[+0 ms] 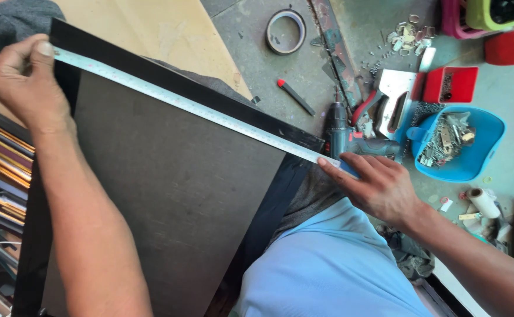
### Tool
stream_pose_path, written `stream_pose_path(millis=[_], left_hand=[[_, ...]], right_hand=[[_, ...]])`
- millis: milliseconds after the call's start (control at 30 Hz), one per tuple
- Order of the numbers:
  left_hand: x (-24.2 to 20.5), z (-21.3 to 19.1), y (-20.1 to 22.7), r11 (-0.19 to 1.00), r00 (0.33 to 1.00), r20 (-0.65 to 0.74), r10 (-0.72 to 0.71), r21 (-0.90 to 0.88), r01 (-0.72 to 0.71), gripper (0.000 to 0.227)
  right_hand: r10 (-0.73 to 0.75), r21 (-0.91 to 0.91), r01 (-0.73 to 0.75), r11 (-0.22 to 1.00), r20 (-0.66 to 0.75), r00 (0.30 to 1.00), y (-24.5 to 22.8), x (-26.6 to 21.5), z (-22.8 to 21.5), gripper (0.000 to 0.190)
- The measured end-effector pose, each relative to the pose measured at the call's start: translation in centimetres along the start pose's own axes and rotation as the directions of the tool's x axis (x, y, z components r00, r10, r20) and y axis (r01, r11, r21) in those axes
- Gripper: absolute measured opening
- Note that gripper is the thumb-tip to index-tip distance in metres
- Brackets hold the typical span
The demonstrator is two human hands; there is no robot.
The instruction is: Assembling and securing a picture frame, measuring dimensions, and attaching hardware using a drill and hammer.
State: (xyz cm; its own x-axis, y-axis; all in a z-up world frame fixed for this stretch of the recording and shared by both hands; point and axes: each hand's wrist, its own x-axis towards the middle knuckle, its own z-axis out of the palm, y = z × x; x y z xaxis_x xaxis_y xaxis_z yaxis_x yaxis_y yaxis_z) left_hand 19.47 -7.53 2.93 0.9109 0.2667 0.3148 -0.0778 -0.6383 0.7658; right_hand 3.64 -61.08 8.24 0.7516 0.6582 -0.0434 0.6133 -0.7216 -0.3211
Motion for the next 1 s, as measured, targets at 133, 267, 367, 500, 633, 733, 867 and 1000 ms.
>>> stream_pose_path(millis=[133,267,367,500,633,733,867,1000], left_hand=[[0.0,-0.5,-4.9,0.984,0.989,0.023,0.147,0.1,-0.149,0.016],[-0.7,0.5,-2.6,0.999,0.999,-0.027,0.03,0.025,-0.029,0.013],[-1.0,0.5,0.3,0.999,0.998,-0.053,-0.03,0.014,0.031,0.014],[-1.4,0.0,1.8,0.999,0.999,-0.02,-0.032,0.008,0.032,0.014],[-1.5,0.3,1.1,0.998,0.999,-0.016,0.031,0.054,-0.03,0.013],[-1.3,0.6,0.9,0.999,0.999,-0.038,0.032,0.045,-0.03,0.011],[-1.3,0.8,0.5,1.0,0.998,-0.056,0.002,-0.007,-0.003,0.01],[-1.3,1.0,-0.7,0.999,0.998,-0.063,0.014,-0.044,-0.017,0.01]], right_hand=[[-0.021,0.011,0.021,1.0,-0.047,0.999,0.1,-0.1,-0.3,0.061],[-0.003,0.02,0.004,1.0,-0.049,0.999,-0.1,-1.1,-0.1,0.063],[0.016,0.016,-0.016,1.0,-0.026,1.0,-0.4,-0.9,-0.4,0.062],[0.046,0.003,-0.046,0.999,0.011,0.999,-0.6,-2.0,-0.4,0.06],[0.08,-0.009,-0.08,0.997,0.002,0.997,-1.0,-2.0,-0.5,0.057],[0.074,-0.006,-0.075,0.997,-0.016,0.997,-1.1,-1.4,-0.5,0.057],[0.054,0.005,-0.054,0.999,-0.027,0.998,-1.2,-0.7,-0.5,0.057],[0.06,0.009,-0.06,0.998,-0.005,0.998,-1.1,-0.4,-0.4,0.058]])
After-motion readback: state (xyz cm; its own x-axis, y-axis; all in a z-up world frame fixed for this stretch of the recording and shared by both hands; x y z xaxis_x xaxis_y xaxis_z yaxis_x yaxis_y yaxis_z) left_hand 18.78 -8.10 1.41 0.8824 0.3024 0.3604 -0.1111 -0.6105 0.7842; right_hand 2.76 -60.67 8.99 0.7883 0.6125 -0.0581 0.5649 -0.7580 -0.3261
